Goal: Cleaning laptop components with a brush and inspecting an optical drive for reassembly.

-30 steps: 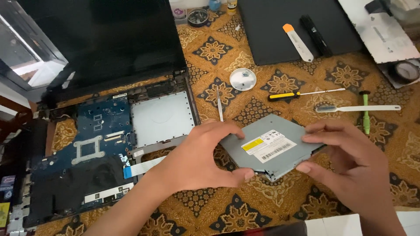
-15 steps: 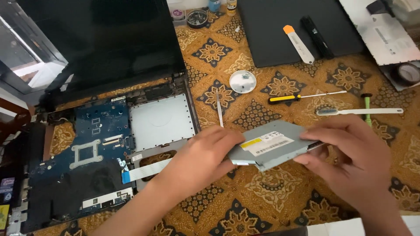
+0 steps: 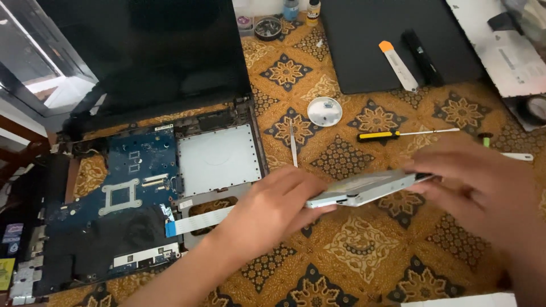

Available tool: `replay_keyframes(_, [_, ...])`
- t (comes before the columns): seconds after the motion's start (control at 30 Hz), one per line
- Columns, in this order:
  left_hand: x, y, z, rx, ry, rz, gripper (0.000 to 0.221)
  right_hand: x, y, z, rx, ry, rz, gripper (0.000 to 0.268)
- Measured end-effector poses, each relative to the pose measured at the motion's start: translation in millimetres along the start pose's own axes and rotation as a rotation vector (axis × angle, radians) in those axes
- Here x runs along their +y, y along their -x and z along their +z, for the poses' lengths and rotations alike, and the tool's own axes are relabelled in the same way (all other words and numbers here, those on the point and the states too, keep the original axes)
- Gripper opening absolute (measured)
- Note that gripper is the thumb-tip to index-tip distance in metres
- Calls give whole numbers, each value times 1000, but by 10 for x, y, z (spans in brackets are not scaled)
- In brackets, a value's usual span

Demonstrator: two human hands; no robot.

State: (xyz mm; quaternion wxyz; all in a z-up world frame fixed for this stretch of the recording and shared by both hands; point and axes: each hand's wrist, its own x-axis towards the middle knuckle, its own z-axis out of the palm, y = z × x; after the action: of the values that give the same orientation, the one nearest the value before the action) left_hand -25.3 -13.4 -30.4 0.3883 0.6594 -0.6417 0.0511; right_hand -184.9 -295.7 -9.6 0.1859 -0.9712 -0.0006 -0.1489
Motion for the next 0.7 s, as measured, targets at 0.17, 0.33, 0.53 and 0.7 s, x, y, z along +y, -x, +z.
replay_keyframes(0.17, [143, -1, 3, 61, 73, -4, 28, -43, -173, 49, 128, -210, -73, 28])
replay_keyframes(0.33, [176, 26, -12, 145, 35, -3, 24, -130, -327, 264, 115, -620, -52, 44])
replay_keyframes(0.53, [209, 38, 20, 182, 203, -223, 42, 9, -277, 555, -4, -705, 94, 21])
replay_keyframes(0.7, [217, 67, 62, 181, 474, -517, 37, -96, -277, 596, 14, -1271, 484, 45])
